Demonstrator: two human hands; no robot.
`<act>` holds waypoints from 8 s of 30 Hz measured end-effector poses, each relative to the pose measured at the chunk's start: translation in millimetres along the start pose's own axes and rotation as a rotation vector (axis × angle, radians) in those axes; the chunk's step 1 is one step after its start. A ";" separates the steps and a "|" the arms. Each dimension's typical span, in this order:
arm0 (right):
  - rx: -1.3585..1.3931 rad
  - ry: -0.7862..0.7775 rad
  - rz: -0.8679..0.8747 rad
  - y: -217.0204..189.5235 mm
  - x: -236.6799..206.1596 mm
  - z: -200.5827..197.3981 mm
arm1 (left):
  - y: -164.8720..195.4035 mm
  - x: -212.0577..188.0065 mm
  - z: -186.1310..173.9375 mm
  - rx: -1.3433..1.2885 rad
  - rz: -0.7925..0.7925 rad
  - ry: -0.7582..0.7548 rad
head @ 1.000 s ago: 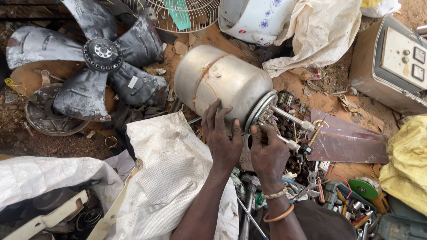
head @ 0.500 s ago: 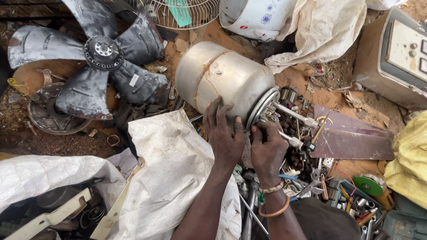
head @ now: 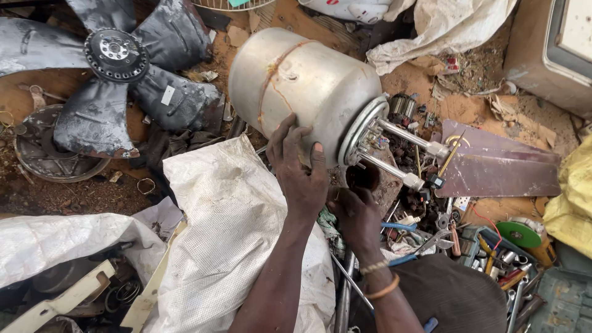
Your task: The person uses a T-handle wrench to tighten a valve on a metal gas cylinder. They then use a hammer to tap the cylinder's rim and valve area repeatedly. The person continues to adjust the valve with the wrench and hammer throughout the clip.
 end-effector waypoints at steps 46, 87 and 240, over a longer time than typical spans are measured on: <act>-0.344 0.108 -0.499 -66.4 39.0 -154.8 | 95.1 75.1 112.4 0.498 0.292 -0.349; -0.283 -0.470 -0.601 100.0 -66.1 -68.0 | 82.7 55.0 120.8 0.372 0.446 -0.327; -0.060 -0.036 -0.990 -112.5 102.0 -208.9 | 72.4 57.7 73.9 0.352 0.280 -0.146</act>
Point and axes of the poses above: each hand's wrist, its own x-axis towards the middle knuckle, its own z-axis out of the palm, y = z × x, the point moved 10 cm from there along x, towards the middle knuckle, and after that the axes turned 11 degrees about -z, right-handed, at the moved point
